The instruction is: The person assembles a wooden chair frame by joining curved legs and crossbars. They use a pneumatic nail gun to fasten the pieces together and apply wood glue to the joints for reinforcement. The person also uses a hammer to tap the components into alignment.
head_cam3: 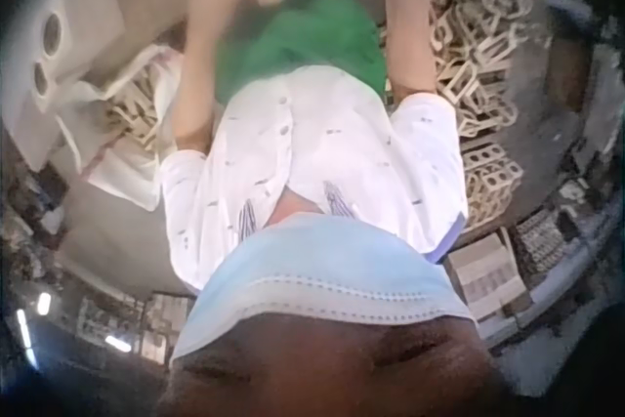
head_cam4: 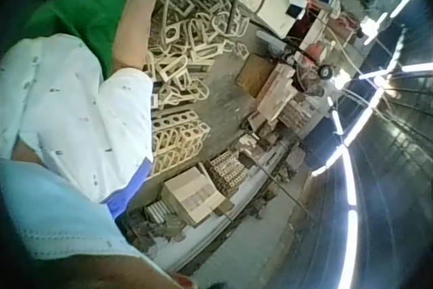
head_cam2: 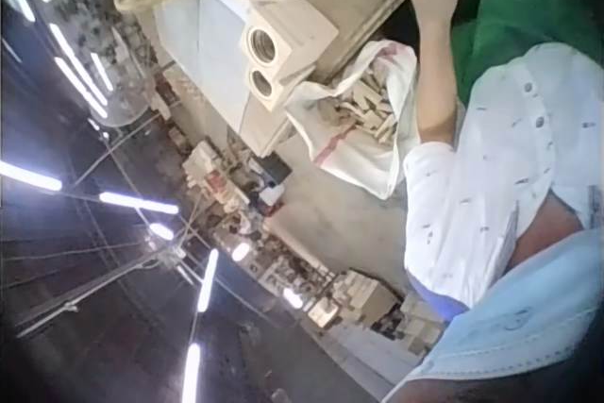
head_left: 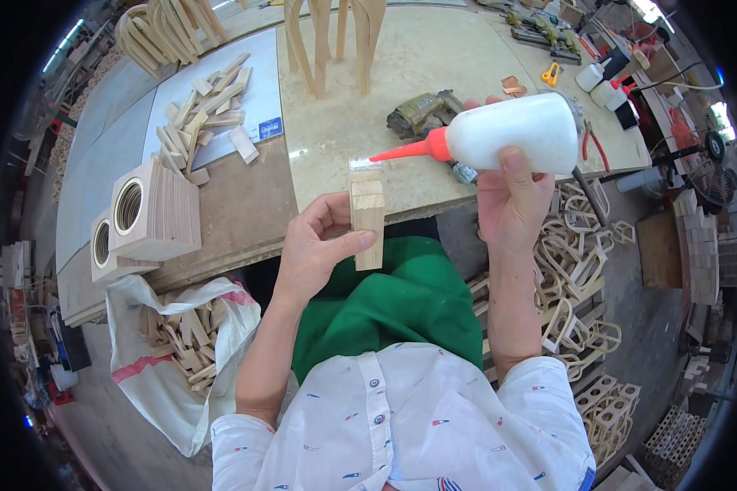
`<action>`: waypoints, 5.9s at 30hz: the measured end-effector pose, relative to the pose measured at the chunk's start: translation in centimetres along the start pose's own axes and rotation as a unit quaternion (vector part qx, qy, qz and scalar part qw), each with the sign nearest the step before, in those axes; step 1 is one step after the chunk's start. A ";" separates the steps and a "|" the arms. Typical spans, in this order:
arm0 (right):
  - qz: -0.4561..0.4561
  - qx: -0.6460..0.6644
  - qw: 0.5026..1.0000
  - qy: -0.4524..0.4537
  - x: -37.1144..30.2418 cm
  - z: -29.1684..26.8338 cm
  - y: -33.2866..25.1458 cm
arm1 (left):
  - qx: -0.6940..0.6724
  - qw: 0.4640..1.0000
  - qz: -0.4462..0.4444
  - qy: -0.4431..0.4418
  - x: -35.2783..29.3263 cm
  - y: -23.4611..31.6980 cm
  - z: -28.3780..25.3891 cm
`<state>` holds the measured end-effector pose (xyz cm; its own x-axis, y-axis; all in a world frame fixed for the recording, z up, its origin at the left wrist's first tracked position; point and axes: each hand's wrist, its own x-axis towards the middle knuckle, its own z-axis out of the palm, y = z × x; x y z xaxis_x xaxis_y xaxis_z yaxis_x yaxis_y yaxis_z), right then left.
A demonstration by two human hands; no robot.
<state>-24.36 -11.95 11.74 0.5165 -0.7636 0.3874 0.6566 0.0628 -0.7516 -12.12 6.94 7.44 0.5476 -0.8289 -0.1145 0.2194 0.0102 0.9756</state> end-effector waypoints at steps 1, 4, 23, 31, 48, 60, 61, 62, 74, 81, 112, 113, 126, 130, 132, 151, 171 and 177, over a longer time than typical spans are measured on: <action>-0.003 -0.007 1.000 -0.015 0.0 -0.1 0.0 | 0.001 1.000 0.002 0.003 -0.1 0.0 0.1; -0.011 -0.040 0.997 -0.064 0.0 -0.5 -0.4 | 0.002 1.000 -0.011 0.009 -0.1 -0.3 0.1; 0.018 -0.010 1.000 -0.018 -1.3 0.0 0.1 | 0.019 1.000 -0.012 0.013 0.2 0.0 0.4; 0.004 -0.012 0.999 -0.043 -1.4 -0.3 0.3 | 0.008 1.000 -0.015 0.013 0.0 0.2 0.5; -0.016 0.059 0.998 -0.014 -2.0 -0.2 -0.4 | 0.006 1.000 -0.008 0.016 0.3 -0.4 0.3; -0.010 0.053 0.998 -0.023 -2.2 -0.7 0.0 | 0.009 1.000 -0.014 0.026 0.1 0.0 0.3; -0.014 0.042 0.999 -0.023 -2.2 -0.7 -0.1 | 0.008 0.999 -0.013 0.030 0.1 0.0 0.2; -0.018 0.030 0.999 -0.024 -2.3 -0.7 -0.2 | 0.007 0.999 -0.012 0.033 0.2 -0.1 0.1; -0.033 0.042 0.998 -0.016 -2.8 0.0 -0.7 | 0.031 0.999 -0.008 0.042 0.7 -0.1 0.5; -0.006 0.051 0.999 -0.006 -3.1 0.4 -0.2 | 0.039 0.998 -0.013 0.042 0.6 0.1 0.6; -0.075 -0.019 0.996 -0.036 -1.2 0.3 -1.0 | -0.315 0.930 -0.104 0.161 9.0 -0.3 -1.0; -0.089 -0.014 0.995 -0.049 -1.4 0.4 -0.6 | -0.337 0.922 -0.116 0.153 9.0 -0.6 -1.0; -0.041 -0.070 0.994 -0.077 -1.9 0.2 0.8 | -0.365 0.904 -0.145 0.168 9.1 -1.0 0.3; -0.040 -0.079 0.993 -0.073 -2.0 0.3 0.8 | -0.364 0.906 -0.149 0.158 9.2 -1.2 0.1; -0.040 -0.077 0.994 -0.073 -2.0 0.2 0.8 | -0.363 0.907 -0.150 0.153 9.2 -1.2 0.2; -0.040 -0.020 0.999 -0.001 -2.8 -1.9 0.8 | -0.349 0.910 -0.142 0.171 9.2 -1.6 -0.5; 0.045 0.090 0.994 0.050 -3.4 -1.7 1.4 | -0.334 0.914 -0.132 0.188 9.2 -2.2 -0.4; 0.000 0.053 0.998 0.018 -3.2 -2.6 1.8 | -0.423 0.884 -0.140 0.144 9.2 -2.5 -1.3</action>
<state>-26.29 -11.06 7.76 0.4982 -0.7858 0.3664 0.7117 0.1292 -0.6905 -6.58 -0.04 3.70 0.5314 -0.6900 -0.4915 0.8377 0.3418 0.4259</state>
